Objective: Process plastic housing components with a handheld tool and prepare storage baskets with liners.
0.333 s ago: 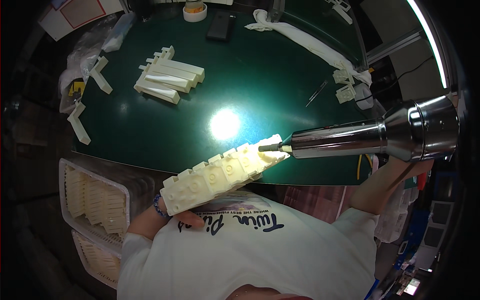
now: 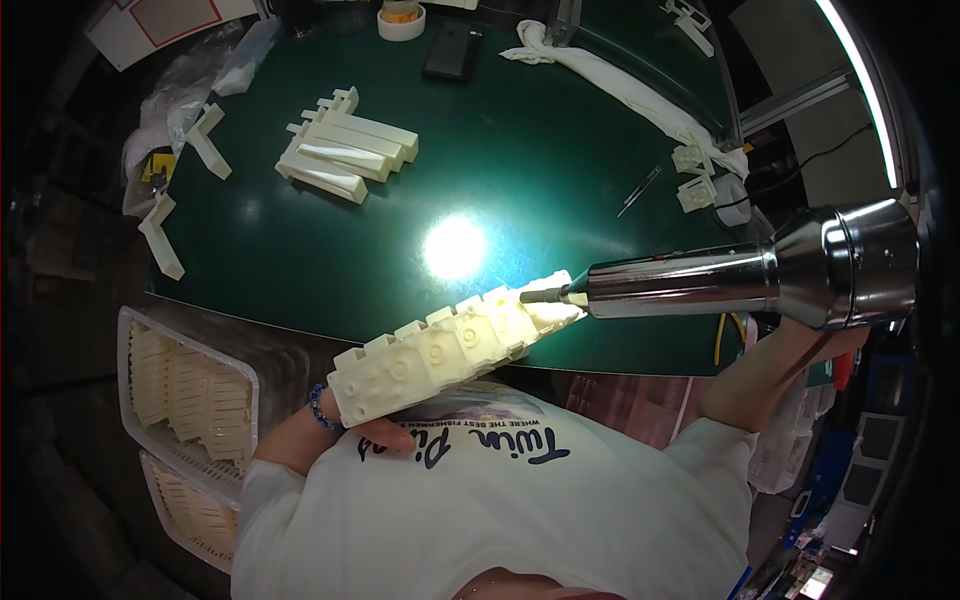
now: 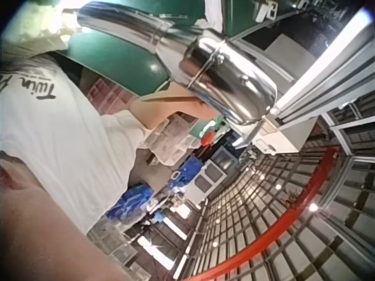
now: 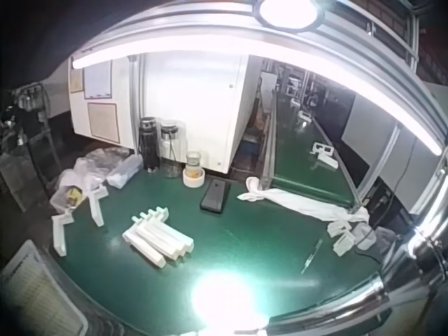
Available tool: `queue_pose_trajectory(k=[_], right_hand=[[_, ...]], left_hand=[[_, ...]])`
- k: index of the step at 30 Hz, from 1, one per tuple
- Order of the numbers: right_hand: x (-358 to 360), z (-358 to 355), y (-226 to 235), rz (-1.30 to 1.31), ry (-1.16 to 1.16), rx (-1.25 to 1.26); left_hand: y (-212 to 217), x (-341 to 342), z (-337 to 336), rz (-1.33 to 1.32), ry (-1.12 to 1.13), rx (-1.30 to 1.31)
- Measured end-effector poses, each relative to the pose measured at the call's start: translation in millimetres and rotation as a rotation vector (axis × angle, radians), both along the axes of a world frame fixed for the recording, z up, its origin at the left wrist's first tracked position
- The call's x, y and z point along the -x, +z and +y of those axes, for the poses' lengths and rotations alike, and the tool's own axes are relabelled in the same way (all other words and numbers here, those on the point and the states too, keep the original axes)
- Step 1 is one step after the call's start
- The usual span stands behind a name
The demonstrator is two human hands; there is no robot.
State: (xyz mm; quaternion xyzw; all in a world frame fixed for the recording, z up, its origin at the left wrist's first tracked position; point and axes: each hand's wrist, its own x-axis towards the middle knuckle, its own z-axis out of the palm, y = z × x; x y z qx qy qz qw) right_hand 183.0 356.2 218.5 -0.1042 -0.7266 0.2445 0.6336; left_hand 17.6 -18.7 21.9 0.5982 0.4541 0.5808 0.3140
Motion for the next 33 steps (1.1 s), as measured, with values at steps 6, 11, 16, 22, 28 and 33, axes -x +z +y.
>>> queue_pose_trajectory(k=[6, 11, 16, 22, 28, 33], right_hand=[[8.2, 0.6, -10.3, 0.052, 0.139, -0.028], [4.5, 3.8, -17.6, 0.07, 0.306, 0.091], [-7.5, 23.3, -21.9, 0.085, 0.493, 0.216], [-13.2, 63.4, -25.9, 0.104, 0.699, 0.369], [-12.3, 45.6, -37.2, 0.121, 0.878, 0.515], [-35.6, 102.0, -35.0, 0.136, 1.02, 0.637]], left_hand=[[7.6, 2.7, 3.4, 0.002, -0.005, -0.069], [14.4, 1.7, 7.5, -0.01, 0.037, -0.126], [13.7, -0.2, 8.5, -0.063, -0.012, -0.083], [11.6, 0.7, 8.6, 0.032, 0.026, -0.126], [15.6, -2.2, 11.3, -0.115, -0.009, -0.103], [14.4, -2.1, 10.7, -0.089, 0.006, -0.096]])
